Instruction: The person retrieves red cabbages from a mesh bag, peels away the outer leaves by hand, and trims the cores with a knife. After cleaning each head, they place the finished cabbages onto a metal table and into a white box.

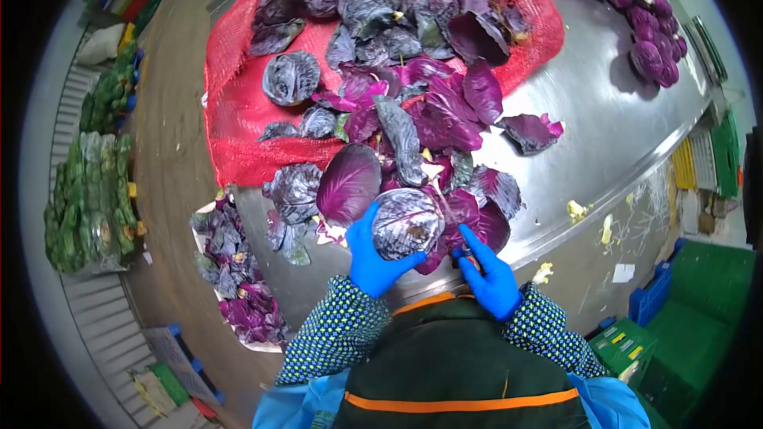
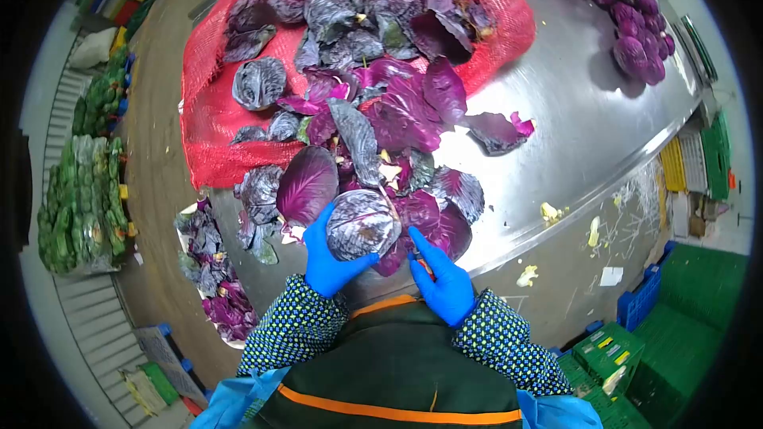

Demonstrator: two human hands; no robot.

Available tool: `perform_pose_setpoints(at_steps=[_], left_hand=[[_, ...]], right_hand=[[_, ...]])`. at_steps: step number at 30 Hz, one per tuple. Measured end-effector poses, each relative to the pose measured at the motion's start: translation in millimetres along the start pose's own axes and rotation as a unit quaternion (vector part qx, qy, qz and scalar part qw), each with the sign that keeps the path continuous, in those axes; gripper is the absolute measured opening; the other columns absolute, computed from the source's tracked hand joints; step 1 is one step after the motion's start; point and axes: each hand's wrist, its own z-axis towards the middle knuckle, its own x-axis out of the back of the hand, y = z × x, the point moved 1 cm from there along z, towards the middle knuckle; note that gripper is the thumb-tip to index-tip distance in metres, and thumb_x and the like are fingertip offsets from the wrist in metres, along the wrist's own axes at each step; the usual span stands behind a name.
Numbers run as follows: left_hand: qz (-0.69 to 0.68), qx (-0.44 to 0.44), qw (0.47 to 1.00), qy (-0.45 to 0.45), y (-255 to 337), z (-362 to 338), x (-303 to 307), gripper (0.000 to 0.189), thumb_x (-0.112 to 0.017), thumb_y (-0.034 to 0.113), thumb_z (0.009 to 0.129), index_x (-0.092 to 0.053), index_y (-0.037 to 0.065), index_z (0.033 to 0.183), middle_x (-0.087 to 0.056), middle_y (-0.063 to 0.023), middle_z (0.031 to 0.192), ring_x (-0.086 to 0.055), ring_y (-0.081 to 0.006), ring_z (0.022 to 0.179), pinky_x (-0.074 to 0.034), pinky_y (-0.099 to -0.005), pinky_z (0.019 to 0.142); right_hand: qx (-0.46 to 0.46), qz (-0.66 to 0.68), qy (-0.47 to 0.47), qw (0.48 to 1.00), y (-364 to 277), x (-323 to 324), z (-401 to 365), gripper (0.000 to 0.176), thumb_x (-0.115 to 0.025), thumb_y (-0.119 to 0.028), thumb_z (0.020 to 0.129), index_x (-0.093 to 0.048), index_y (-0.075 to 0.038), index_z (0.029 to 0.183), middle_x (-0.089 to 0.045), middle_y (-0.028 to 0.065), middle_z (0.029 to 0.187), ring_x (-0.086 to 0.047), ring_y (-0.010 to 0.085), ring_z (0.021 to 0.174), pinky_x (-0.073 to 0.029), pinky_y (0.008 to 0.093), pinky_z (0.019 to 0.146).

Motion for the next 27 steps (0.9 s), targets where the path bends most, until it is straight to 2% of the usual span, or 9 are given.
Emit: perform_pose_setpoints(at_steps=[5, 7, 10, 13, 16, 21, 25, 26, 27], left_hand=[[0.073, -0.048, 0.993, 0.082, -1, -7, -10, 0.091, -0.083, 0.021, 0.059, -0.028, -0.001, 0.128, -0.036, -0.0192, 0.123, -0.042, -0.0279, 0.114, -0.036, -0.0385, 0.099], [-0.137, 0.07, 0.986, 0.068, -1, -2, -13, 0.093, -0.084, 0.023, 0.058, -0.028, -0.003, 0.127, -0.036, -0.0194, 0.121, -0.039, -0.0302, 0.116, -0.033, -0.0395, 0.1], [-0.05, 0.038, 0.995, 0.077, -2, 3, -17, 0.09, -0.083, 0.021, 0.06, -0.027, -0.003, 0.127, -0.037, -0.0188, 0.12, -0.043, -0.0272, 0.112, -0.036, -0.0372, 0.097], [-0.009, 0.016, 0.995, 0.095, 9, 10, -18, 0.086, -0.082, 0.022, 0.061, -0.029, -0.003, 0.124, -0.039, -0.0179, 0.118, -0.045, -0.0257, 0.109, -0.038, -0.0367, 0.095], [-0.06, 0.093, 0.991, 0.082, 3, 25, -16, 0.083, -0.082, 0.031, 0.062, -0.033, -0.003, 0.119, -0.037, -0.0185, 0.117, -0.043, -0.026, 0.109, -0.038, -0.0355, 0.095], [-0.009, 0.075, 0.993, 0.089, 1, 19, -15, 0.087, -0.082, 0.035, 0.06, -0.033, -0.004, 0.121, -0.037, -0.0193, 0.117, -0.042, -0.0298, 0.109, -0.037, -0.0394, 0.095], [-0.265, 0.092, 0.955, 0.094, -32, 1, -6, 0.057, -0.074, 0.025, 0.074, -0.042, 0.001, 0.114, -0.05, -0.0177, 0.108, -0.053, -0.0248, 0.096, -0.044, -0.0331, 0.085], [-0.276, 0.165, 0.943, 0.086, -35, -9, 6, 0.044, -0.069, 0.022, 0.078, -0.046, 0.002, 0.11, -0.053, -0.0163, 0.102, -0.054, -0.0232, 0.094, -0.045, -0.0319, 0.083], [-0.284, 0.241, 0.925, 0.076, -42, -23, 16, 0.032, -0.064, 0.019, 0.083, -0.049, 0.003, 0.106, -0.056, -0.0148, 0.096, -0.056, -0.0216, 0.091, -0.046, -0.0307, 0.081]], right_hand=[[-0.132, -0.096, -0.038, 0.986, 11, -16, 1, 0.051, -0.057, -0.021, 0.087, -0.039, -0.008, 0.132, -0.061, 0.0163, 0.093, -0.062, 0.03, 0.073, -0.05, 0.0366, 0.066], [-0.088, -0.113, -0.016, 0.99, 18, -28, 5, 0.04, -0.056, -0.021, 0.086, -0.044, -0.005, 0.121, -0.061, 0.0175, 0.087, -0.062, 0.0317, 0.075, -0.049, 0.0395, 0.064], [-0.152, -0.221, -0.081, 0.96, 40, -45, 12, 0.022, -0.052, -0.02, 0.086, -0.043, -0.003, 0.098, -0.059, 0.0235, 0.08, -0.061, 0.0377, 0.07, -0.048, 0.0461, 0.06], [-0.122, -0.243, -0.093, 0.958, 55, -34, 32, 0.025, -0.05, -0.019, 0.085, -0.042, 0.001, 0.099, -0.059, 0.023, 0.074, -0.06, 0.038, 0.066, -0.048, 0.0467, 0.058], [-0.106, -0.238, -0.077, 0.962, 61, -36, 43, 0.025, -0.052, -0.019, 0.083, -0.042, 0.0, 0.096, -0.059, 0.0197, 0.064, -0.059, 0.0379, 0.059, -0.046, 0.046, 0.055], [-0.133, -0.293, -0.103, 0.941, 92, -28, 60, 0.038, -0.052, -0.022, 0.084, -0.041, 0.006, 0.107, -0.059, 0.0246, 0.071, -0.061, 0.0381, 0.066, -0.047, 0.0463, 0.056], [-0.141, -0.208, -0.068, 0.965, 48, -21, 54, 0.031, -0.048, -0.029, 0.089, -0.051, -0.003, 0.105, -0.063, 0.0221, 0.086, -0.064, 0.0314, 0.074, -0.049, 0.0399, 0.062], [-0.157, -0.041, -0.013, 0.987, 20, -20, 43, 0.031, -0.055, -0.029, 0.085, -0.052, -0.008, 0.108, -0.062, 0.0161, 0.074, -0.062, 0.03, 0.065, -0.049, 0.0414, 0.062], [-0.207, 0.083, -0.015, 0.975, 11, -26, 36, 0.042, -0.066, -0.03, 0.079, -0.051, -0.008, 0.112, -0.059, 0.0135, 0.083, -0.059, 0.0286, 0.075, -0.047, 0.0409, 0.072]])
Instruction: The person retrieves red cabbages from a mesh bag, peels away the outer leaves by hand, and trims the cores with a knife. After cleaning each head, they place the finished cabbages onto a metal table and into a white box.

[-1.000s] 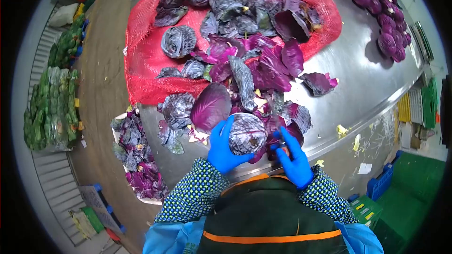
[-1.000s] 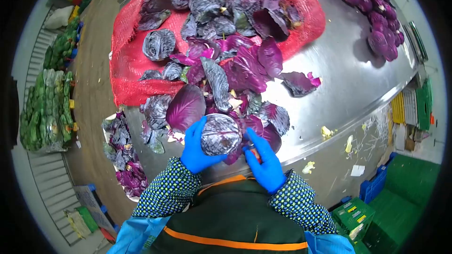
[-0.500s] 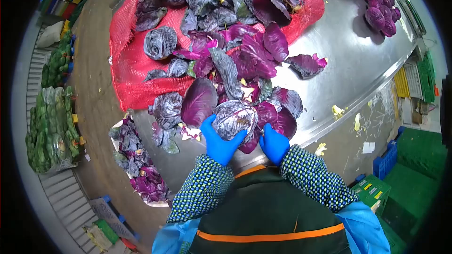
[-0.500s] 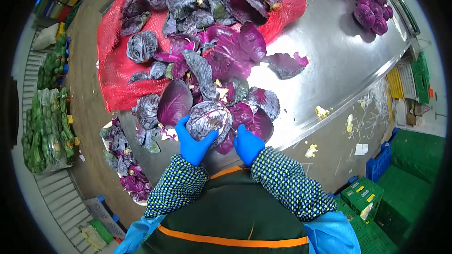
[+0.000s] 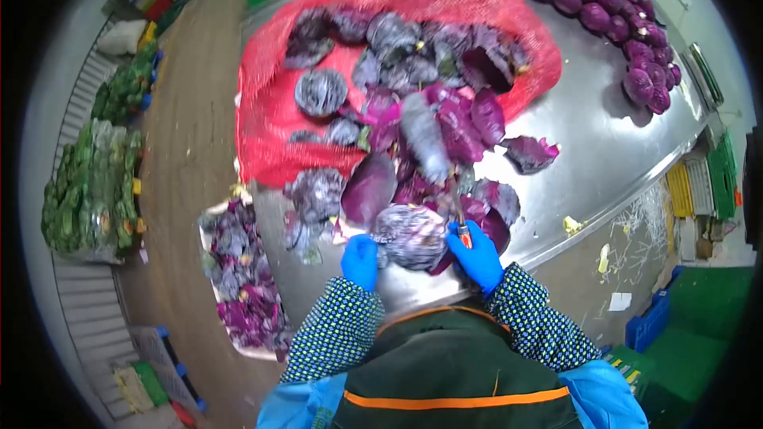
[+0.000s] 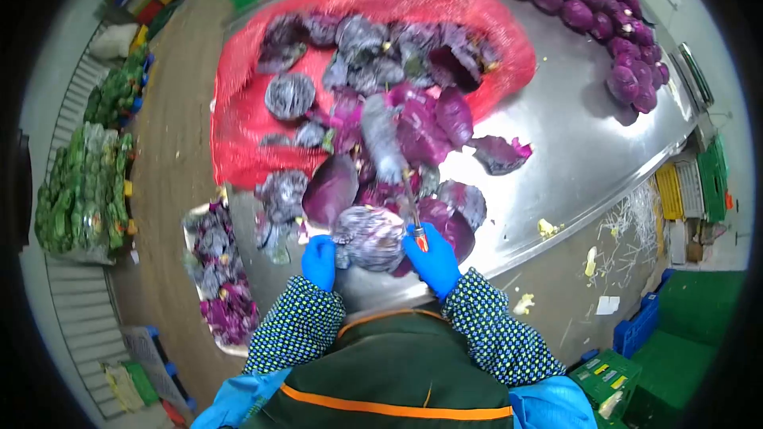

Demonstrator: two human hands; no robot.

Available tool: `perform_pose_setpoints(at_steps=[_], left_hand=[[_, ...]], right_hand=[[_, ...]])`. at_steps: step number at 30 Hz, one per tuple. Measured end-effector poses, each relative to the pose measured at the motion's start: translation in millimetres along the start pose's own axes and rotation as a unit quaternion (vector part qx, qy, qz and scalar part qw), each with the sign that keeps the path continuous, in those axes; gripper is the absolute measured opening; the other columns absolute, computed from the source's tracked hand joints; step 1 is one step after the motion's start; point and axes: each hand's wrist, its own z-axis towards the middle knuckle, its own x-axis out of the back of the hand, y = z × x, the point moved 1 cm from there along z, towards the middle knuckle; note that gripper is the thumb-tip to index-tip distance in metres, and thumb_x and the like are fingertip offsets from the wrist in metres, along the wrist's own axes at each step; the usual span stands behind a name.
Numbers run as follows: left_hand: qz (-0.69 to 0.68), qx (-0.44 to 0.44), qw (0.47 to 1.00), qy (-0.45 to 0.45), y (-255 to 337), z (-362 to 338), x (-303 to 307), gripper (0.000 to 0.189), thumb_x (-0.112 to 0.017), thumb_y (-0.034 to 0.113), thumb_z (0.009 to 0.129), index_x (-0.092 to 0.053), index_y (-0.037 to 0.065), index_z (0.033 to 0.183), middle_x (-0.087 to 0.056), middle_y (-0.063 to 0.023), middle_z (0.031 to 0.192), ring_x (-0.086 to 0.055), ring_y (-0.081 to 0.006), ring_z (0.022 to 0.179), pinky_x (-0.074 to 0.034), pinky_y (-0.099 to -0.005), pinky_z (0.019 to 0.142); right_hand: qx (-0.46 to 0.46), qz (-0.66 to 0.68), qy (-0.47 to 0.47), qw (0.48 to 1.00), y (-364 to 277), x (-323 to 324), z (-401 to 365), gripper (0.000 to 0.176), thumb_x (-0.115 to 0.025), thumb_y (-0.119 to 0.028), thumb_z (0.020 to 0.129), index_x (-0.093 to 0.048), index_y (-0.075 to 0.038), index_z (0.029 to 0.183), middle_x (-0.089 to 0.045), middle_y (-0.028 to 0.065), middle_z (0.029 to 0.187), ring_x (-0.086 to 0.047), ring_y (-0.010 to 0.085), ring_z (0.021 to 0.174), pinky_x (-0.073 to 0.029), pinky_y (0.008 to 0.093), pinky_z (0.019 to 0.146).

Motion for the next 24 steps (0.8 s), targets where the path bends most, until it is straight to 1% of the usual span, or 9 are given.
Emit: perform_pose_setpoints(at_steps=[2, 5, 7, 11, 12, 14, 17, 21, 24], left_hand=[[0.169, -0.102, 0.978, 0.062, -23, -7, 18, 0.017, -0.058, 0.013, 0.086, -0.057, 0.002, 0.099, -0.06, -0.0079, 0.089, -0.056, -0.0149, 0.085, -0.046, -0.0298, 0.077], [0.182, -0.181, 0.963, 0.087, -8, -7, 35, 0.026, -0.062, 0.011, 0.082, -0.055, 0.002, 0.106, -0.058, -0.0117, 0.102, -0.054, -0.0181, 0.095, -0.045, -0.0318, 0.079], [0.303, -0.396, 0.853, 0.154, 51, -30, 22, 0.047, -0.07, 0.015, 0.076, -0.05, 0.003, 0.117, -0.051, -0.0153, 0.118, -0.049, -0.024, 0.107, -0.043, -0.0355, 0.085], [0.406, -0.358, 0.84, -0.044, 21, -37, -8, 0.084, -0.08, 0.022, 0.065, -0.035, 0.002, 0.133, -0.042, -0.0188, 0.129, -0.042, -0.0305, 0.117, -0.037, -0.04, 0.097], [0.332, -0.328, 0.883, -0.055, 18, -37, -5, 0.087, -0.08, 0.022, 0.064, -0.033, 0.0, 0.134, -0.042, -0.0193, 0.13, -0.042, -0.0313, 0.118, -0.036, -0.0406, 0.098], [0.256, -0.279, 0.923, -0.066, 9, -44, 1, 0.089, -0.081, 0.022, 0.064, -0.031, -0.001, 0.134, -0.041, -0.0199, 0.13, -0.042, -0.032, 0.119, -0.035, -0.0412, 0.1], [0.231, -0.268, 0.934, -0.054, 8, -44, 3, 0.089, -0.081, 0.02, 0.065, -0.03, -0.004, 0.134, -0.04, -0.0216, 0.133, -0.041, -0.0293, 0.123, -0.035, -0.0384, 0.102], [0.153, -0.212, 0.963, -0.064, -6, -40, 22, 0.075, -0.078, 0.014, 0.069, -0.037, 0.0, 0.13, -0.04, -0.021, 0.132, -0.044, -0.0269, 0.12, -0.039, -0.0383, 0.099], [0.152, -0.286, 0.942, -0.09, -10, -44, 26, 0.058, -0.077, 0.011, 0.069, -0.046, 0.003, 0.118, -0.042, -0.0188, 0.129, -0.045, -0.0262, 0.119, -0.041, -0.0379, 0.097]], right_hand=[[0.216, -0.132, 0.116, 0.96, 17, -21, -4, 0.051, -0.072, -0.031, 0.075, -0.05, -0.007, 0.114, -0.053, 0.014, 0.102, -0.054, 0.0278, 0.092, -0.044, 0.0381, 0.082], [0.189, -0.081, 0.024, 0.978, 22, -16, -9, 0.052, -0.075, -0.023, 0.073, -0.05, -0.005, 0.115, -0.047, 0.0129, 0.111, -0.048, 0.0259, 0.105, -0.04, 0.0348, 0.09], [0.241, -0.054, -0.038, 0.968, 27, -19, -13, 0.044, -0.073, -0.017, 0.074, -0.052, -0.005, 0.111, -0.052, 0.012, 0.102, -0.054, 0.0257, 0.093, -0.044, 0.0347, 0.082], [0.23, -0.068, 0.114, 0.964, 41, -14, 20, 0.035, -0.067, -0.011, 0.077, -0.052, -0.002, 0.107, -0.058, 0.0082, 0.092, -0.059, 0.0243, 0.077, -0.049, 0.0341, 0.07], [0.033, 0.196, 0.091, 0.976, 31, -6, 24, 0.048, -0.068, -0.013, 0.075, -0.047, -0.002, 0.117, -0.055, 0.0145, 0.108, -0.057, 0.0264, 0.092, -0.047, 0.0356, 0.08], [0.261, -0.158, 0.045, 0.951, 1, -1, 13, 0.069, -0.074, -0.021, 0.072, -0.038, -0.002, 0.129, -0.048, 0.0192, 0.119, -0.049, 0.0298, 0.107, -0.041, 0.0375, 0.091], [0.233, -0.172, -0.077, 0.954, -19, -40, 10, 0.091, -0.079, -0.035, 0.066, -0.03, -0.003, 0.136, -0.039, 0.022, 0.128, -0.04, 0.0337, 0.119, -0.035, 0.0386, 0.098], [0.116, -0.065, -0.054, 0.99, -16, -45, 59, 0.03, -0.068, -0.022, 0.076, -0.062, 0.004, 0.09, -0.064, 0.0135, 0.07, -0.06, 0.0179, 0.063, -0.048, 0.0329, 0.06], [0.069, 0.004, -0.087, 0.994, -21, -36, 53, 0.025, -0.064, -0.014, 0.078, -0.062, 0.003, 0.096, -0.066, 0.0098, 0.082, -0.059, 0.0117, 0.072, -0.047, 0.0277, 0.066]])
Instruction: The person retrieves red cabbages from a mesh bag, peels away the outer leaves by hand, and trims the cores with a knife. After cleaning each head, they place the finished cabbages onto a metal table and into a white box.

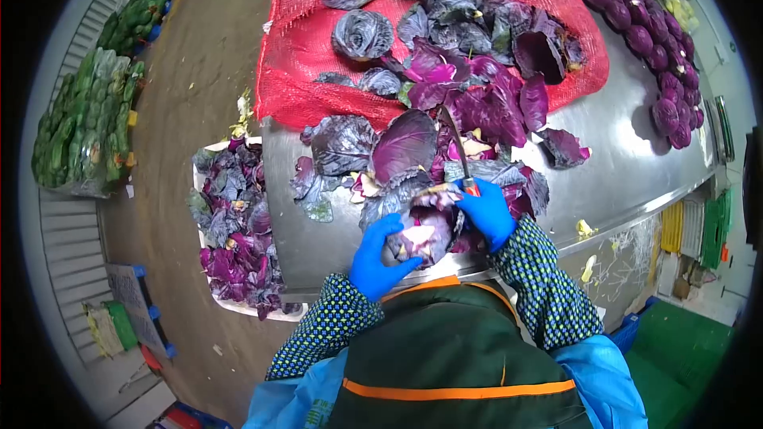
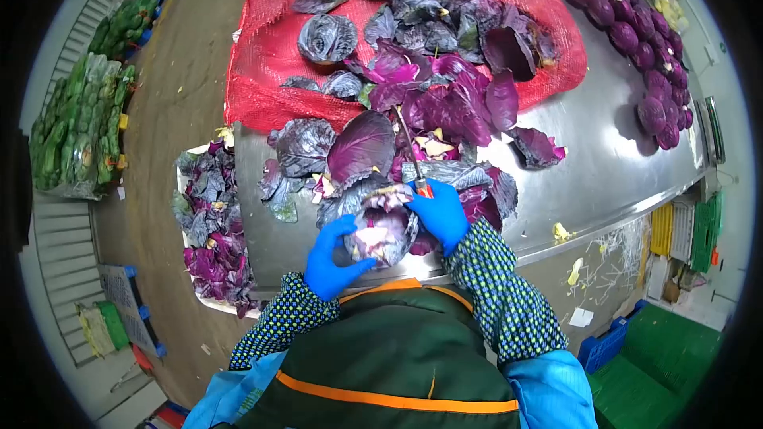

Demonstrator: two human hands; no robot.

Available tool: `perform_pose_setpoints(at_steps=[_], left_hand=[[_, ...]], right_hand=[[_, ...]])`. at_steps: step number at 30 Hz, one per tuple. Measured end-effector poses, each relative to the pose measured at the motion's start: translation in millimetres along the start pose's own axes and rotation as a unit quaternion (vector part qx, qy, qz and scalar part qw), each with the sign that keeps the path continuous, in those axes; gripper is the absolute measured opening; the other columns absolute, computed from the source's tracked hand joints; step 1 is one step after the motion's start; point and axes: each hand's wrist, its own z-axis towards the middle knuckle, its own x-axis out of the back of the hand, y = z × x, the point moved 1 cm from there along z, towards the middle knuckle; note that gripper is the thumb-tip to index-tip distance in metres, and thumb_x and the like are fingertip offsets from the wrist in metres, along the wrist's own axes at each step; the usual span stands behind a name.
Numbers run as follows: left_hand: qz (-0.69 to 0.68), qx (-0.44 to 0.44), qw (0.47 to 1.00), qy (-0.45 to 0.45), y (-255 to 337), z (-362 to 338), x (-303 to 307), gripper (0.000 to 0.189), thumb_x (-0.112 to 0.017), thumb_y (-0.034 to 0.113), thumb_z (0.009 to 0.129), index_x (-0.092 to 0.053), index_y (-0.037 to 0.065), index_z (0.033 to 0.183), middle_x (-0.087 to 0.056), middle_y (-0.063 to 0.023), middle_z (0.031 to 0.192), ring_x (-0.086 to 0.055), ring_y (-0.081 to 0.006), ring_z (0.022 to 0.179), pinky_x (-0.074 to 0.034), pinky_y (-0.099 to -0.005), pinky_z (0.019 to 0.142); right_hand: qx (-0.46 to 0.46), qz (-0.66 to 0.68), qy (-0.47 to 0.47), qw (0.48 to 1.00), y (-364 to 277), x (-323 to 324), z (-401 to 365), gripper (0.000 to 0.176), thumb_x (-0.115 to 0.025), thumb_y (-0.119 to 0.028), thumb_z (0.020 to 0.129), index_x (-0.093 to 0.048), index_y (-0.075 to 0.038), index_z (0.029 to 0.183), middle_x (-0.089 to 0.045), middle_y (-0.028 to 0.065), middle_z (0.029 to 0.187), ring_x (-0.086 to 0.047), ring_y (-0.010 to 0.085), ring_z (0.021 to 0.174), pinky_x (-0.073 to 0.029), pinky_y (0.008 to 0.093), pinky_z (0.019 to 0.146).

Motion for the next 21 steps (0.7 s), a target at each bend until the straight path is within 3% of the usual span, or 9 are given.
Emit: perform_pose_setpoints(at_steps=[2, 4, 5, 8, 9, 12, 16, 18, 21], left_hand=[[0.016, -0.019, 1.0, 0.008, -5, -1, -5, 0.05, -0.077, 0.008, 0.068, -0.049, 0.006, 0.11, -0.043, -0.0155, 0.126, -0.047, -0.0265, 0.117, -0.042, -0.0359, 0.095], [0.009, -0.002, 1.0, 0.003, -16, 2, -15, 0.053, -0.076, 0.006, 0.067, -0.048, 0.008, 0.112, -0.043, -0.0143, 0.124, -0.047, -0.0276, 0.115, -0.044, -0.0341, 0.093], [0.051, -0.065, 0.996, 0.024, -12, 13, -19, 0.057, -0.073, 0.001, 0.067, -0.045, 0.009, 0.116, -0.045, -0.0129, 0.12, -0.047, -0.0252, 0.114, -0.046, -0.0324, 0.089], [-0.013, -0.071, 0.997, 0.04, -17, 34, -32, 0.053, -0.067, 0.0, 0.071, -0.043, 0.008, 0.118, -0.048, -0.0103, 0.113, -0.052, -0.0225, 0.107, -0.049, -0.031, 0.083], [-0.354, 0.219, 0.909, 0.012, -28, 41, -29, 0.047, -0.061, 0.004, 0.075, -0.042, 0.007, 0.118, -0.051, -0.0079, 0.104, -0.056, -0.0209, 0.099, -0.05, -0.0311, 0.081], [-0.491, 0.312, 0.812, -0.042, -60, 40, -18, 0.048, -0.058, 0.012, 0.081, -0.039, 0.009, 0.126, -0.054, -0.0086, 0.106, -0.058, -0.0207, 0.095, -0.051, -0.0349, 0.082], [-0.373, 0.261, 0.887, -0.074, -67, 42, -39, 0.047, -0.056, 0.014, 0.086, -0.037, 0.01, 0.129, -0.042, -0.0121, 0.13, -0.051, -0.0226, 0.111, -0.051, -0.0409, 0.085], [-0.382, 0.303, 0.868, -0.094, -46, 58, -41, 0.054, -0.058, 0.01, 0.085, -0.033, 0.013, 0.133, -0.037, -0.0117, 0.134, -0.045, -0.0245, 0.118, -0.05, -0.0446, 0.087], [-0.495, 0.335, 0.797, -0.087, 1, 65, -55, 0.064, -0.057, 0.008, 0.086, -0.023, 0.021, 0.138, -0.039, -0.011, 0.132, -0.041, -0.0266, 0.122, -0.048, -0.049, 0.088]], right_hand=[[0.016, -0.013, 0.005, 1.0, -11, 5, -5, 0.02, -0.061, -0.01, 0.08, -0.062, 0.001, 0.096, -0.065, 0.0058, 0.083, -0.058, 0.011, 0.074, -0.047, 0.0253, 0.067], [0.017, 0.318, 0.004, 0.948, -16, 7, 3, 0.019, -0.058, -0.013, 0.082, -0.061, -0.002, 0.098, -0.064, 0.0043, 0.077, -0.059, 0.0122, 0.065, -0.047, 0.0241, 0.059], [-0.116, 0.327, 0.086, 0.934, 9, 25, 4, 0.018, -0.055, -0.014, 0.083, -0.06, -0.006, 0.098, -0.061, 0.0018, 0.07, -0.056, 0.0117, 0.055, -0.045, 0.0233, 0.049], [-0.103, 0.318, 0.091, 0.938, 7, 30, -2, 0.02, -0.057, -0.015, 0.083, -0.061, -0.006, 0.099, -0.062, 0.0007, 0.073, -0.057, 0.0088, 0.059, -0.043, 0.0211, 0.047], [-0.051, 0.134, 0.051, 0.988, -11, 31, -24, 0.024, -0.059, -0.017, 0.083, -0.062, -0.003, 0.102, -0.065, 0.0043, 0.086, -0.06, 0.0102, 0.076, -0.046, 0.0221, 0.061], [-0.036, 0.074, 0.016, 0.997, -43, 31, -54, 0.025, -0.059, -0.02, 0.083, -0.063, 0.0, 0.097, -0.065, 0.0068, 0.094, -0.06, 0.0132, 0.086, -0.046, 0.0272, 0.076], [-0.02, 0.295, 0.251, 0.921, -24, 62, -41, 0.021, -0.059, -0.02, 0.084, -0.059, -0.004, 0.098, -0.062, 0.0027, 0.083, -0.058, 0.009, 0.071, -0.044, 0.02, 0.061], [0.095, 0.236, 0.237, 0.937, -77, 37, -54, 0.025, -0.06, -0.022, 0.084, -0.061, -0.003, 0.1, -0.061, 0.0011, 0.079, -0.053, 0.0079, 0.058, -0.041, 0.0209, 0.052], [-0.021, 0.083, 0.193, 0.977, -90, 39, -77, 0.028, -0.06, -0.023, 0.083, -0.061, -0.001, 0.101, -0.061, 0.0028, 0.081, -0.055, 0.0072, 0.061, -0.042, 0.0222, 0.049]])
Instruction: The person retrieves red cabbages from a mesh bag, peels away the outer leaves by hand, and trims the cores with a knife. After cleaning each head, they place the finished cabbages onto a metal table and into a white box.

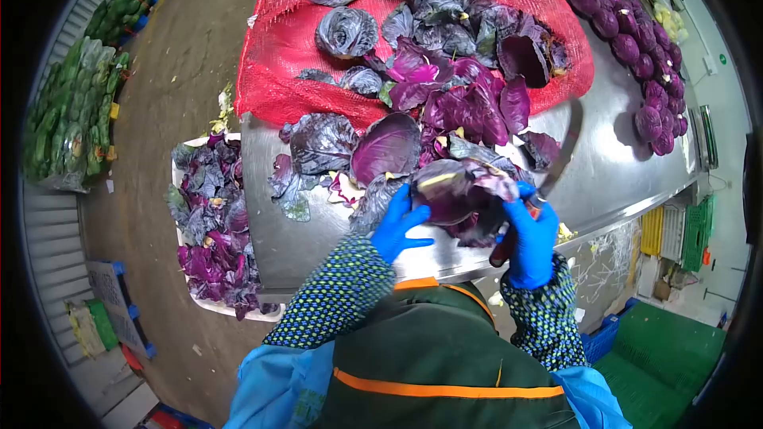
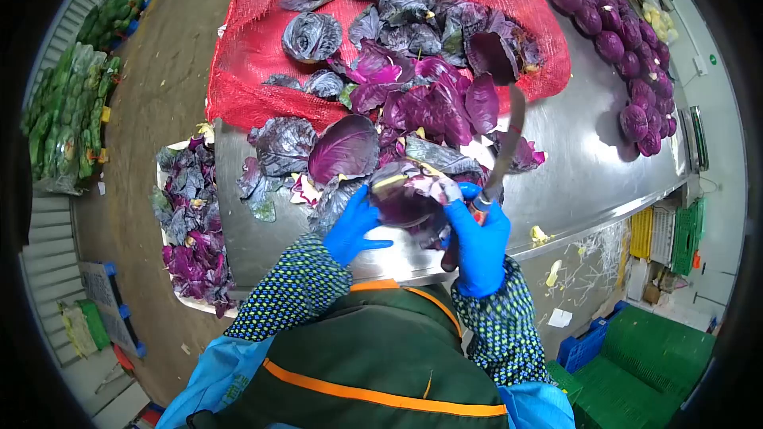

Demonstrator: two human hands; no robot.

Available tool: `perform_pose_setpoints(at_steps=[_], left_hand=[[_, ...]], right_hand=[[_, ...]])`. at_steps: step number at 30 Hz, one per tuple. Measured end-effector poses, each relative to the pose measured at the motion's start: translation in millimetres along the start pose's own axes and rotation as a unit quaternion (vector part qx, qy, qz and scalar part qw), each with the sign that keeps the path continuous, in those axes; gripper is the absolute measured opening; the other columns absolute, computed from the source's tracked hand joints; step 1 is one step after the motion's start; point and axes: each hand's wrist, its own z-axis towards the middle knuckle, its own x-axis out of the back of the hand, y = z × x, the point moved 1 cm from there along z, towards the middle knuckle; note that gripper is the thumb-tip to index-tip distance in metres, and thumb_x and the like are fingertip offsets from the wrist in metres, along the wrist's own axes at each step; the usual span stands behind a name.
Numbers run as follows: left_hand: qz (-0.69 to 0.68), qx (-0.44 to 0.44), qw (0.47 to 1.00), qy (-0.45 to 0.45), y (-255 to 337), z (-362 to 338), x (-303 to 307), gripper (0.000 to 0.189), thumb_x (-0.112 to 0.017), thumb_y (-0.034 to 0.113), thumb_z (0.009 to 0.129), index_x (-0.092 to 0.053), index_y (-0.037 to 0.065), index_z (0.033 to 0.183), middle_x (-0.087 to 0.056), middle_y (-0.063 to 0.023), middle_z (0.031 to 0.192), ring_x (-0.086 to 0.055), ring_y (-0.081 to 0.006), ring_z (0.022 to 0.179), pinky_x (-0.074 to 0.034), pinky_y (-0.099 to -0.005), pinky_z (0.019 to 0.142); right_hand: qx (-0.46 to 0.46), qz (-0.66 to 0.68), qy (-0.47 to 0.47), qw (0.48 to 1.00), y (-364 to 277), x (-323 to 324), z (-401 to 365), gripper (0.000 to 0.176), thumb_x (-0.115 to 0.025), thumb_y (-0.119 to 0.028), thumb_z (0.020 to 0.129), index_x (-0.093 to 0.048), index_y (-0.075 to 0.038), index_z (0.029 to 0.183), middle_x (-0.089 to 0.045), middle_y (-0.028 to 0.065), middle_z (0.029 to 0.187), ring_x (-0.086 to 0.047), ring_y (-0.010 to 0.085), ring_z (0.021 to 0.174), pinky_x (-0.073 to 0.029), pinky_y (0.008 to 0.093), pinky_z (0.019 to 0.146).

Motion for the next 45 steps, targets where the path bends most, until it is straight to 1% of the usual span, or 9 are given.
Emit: perform_pose_setpoints(at_steps=[7, 9, 13, 17, 26, 35, 39, 42, 45], left_hand=[[-0.012, -0.057, 0.997, 0.057, -27, 13, -15, 0.076, -0.069, 0.013, 0.078, -0.023, 0.014, 0.138, -0.039, -0.0147, 0.13, -0.045, -0.0295, 0.118, -0.046, -0.0453, 0.091], [0.383, -0.278, 0.863, 0.176, -37, 12, -8, 0.092, -0.08, 0.02, 0.065, -0.025, 0.01, 0.138, -0.039, -0.0169, 0.13, -0.042, -0.0307, 0.119, -0.04, -0.0448, 0.096], [0.636, -0.442, 0.631, 0.03, 4, -34, -13, 0.104, -0.082, 0.022, 0.057, -0.022, 0.004, 0.14, -0.023, -0.0221, 0.141, -0.024, -0.0386, 0.13, -0.025, -0.0468, 0.105], [0.632, -0.357, 0.674, 0.14, -6, -39, -3, 0.099, -0.081, 0.028, 0.06, -0.025, 0.006, 0.139, -0.022, -0.0238, 0.141, -0.026, -0.0385, 0.129, -0.026, -0.047, 0.105], [0.648, -0.288, 0.693, 0.128, 26, -31, 7, 0.097, -0.083, 0.032, 0.053, -0.036, 0.006, 0.134, -0.038, -0.0175, 0.122, -0.037, -0.0324, 0.115, -0.03, -0.0423, 0.101], [0.547, -0.323, 0.748, 0.194, -1, -53, 26, 0.103, -0.085, 0.029, 0.055, -0.023, -0.001, 0.131, -0.031, -0.0208, 0.119, -0.036, -0.0345, 0.113, -0.032, -0.0432, 0.099], [0.647, -0.331, 0.663, 0.181, -1, -57, 15, 0.103, -0.084, 0.027, 0.055, -0.023, -0.001, 0.133, -0.031, -0.0196, 0.12, -0.036, -0.0356, 0.114, -0.034, -0.0432, 0.098], [0.623, -0.354, 0.679, 0.163, -2, -60, 29, 0.099, -0.083, 0.027, 0.057, -0.026, -0.001, 0.133, -0.033, -0.0188, 0.121, -0.035, -0.0339, 0.117, -0.031, -0.043, 0.1], [0.504, -0.33, 0.788, 0.13, -4, -56, 50, 0.1, -0.083, 0.023, 0.058, -0.025, -0.001, 0.135, -0.035, -0.0197, 0.126, -0.039, -0.031, 0.118, -0.033, -0.0406, 0.101]], right_hand=[[0.24, 0.114, 0.244, 0.933, -65, 44, 44, 0.039, -0.059, -0.036, 0.085, -0.055, -0.005, 0.11, -0.061, 0.0066, 0.098, -0.059, 0.0125, 0.077, -0.044, 0.025, 0.065], [-0.021, -0.023, 0.047, 0.998, -44, 40, 44, 0.035, -0.062, -0.037, 0.083, -0.056, -0.006, 0.1, -0.06, 0.0077, 0.078, -0.054, 0.0179, 0.043, -0.043, 0.027, 0.045], [-0.011, -0.092, -0.181, 0.979, 96, -4, 35, 0.057, -0.071, -0.03, 0.077, -0.05, -0.007, 0.125, -0.058, 0.0039, 0.096, -0.054, 0.0106, 0.082, -0.049, 0.0249, 0.061], [-0.174, 0.061, -0.188, 0.965, 110, -17, 9, 0.05, -0.059, -0.019, 0.088, -0.041, -0.004, 0.132, -0.058, 0.0073, 0.107, -0.058, 0.0119, 0.091, -0.049, 0.0257, 0.078], [-0.048, 0.016, -0.147, 0.988, 120, -8, 5, 0.035, -0.048, -0.019, 0.095, -0.049, -0.006, 0.127, -0.053, -0.0013, 0.088, -0.043, 0.003, 0.061, -0.039, 0.0175, 0.054], [0.146, -0.127, -0.242, 0.951, 124, -41, 3, 0.039, -0.052, -0.017, 0.091, -0.049, -0.014, 0.129, -0.053, 0.0121, 0.081, -0.056, 0.0233, 0.079, -0.045, 0.0319, 0.07], [0.165, -0.384, -0.28, 0.865, 107, -48, 24, 0.041, -0.046, -0.026, 0.093, -0.045, -0.01, 0.131, -0.06, 0.017, 0.101, -0.061, 0.0276, 0.089, -0.048, 0.0333, 0.078], [0.087, -0.298, -0.27, 0.912, 141, -42, 67, 0.043, -0.045, -0.026, 0.094, -0.041, -0.009, 0.133, -0.053, 0.0164, 0.124, -0.054, 0.024, 0.112, -0.04, 0.0299, 0.095], [0.177, -0.135, -0.204, 0.953, 155, -64, 52, 0.045, -0.057, -0.028, 0.088, -0.048, -0.009, 0.127, -0.062, 0.0219, 0.102, -0.059, 0.0305, 0.099, -0.046, 0.0373, 0.085]])
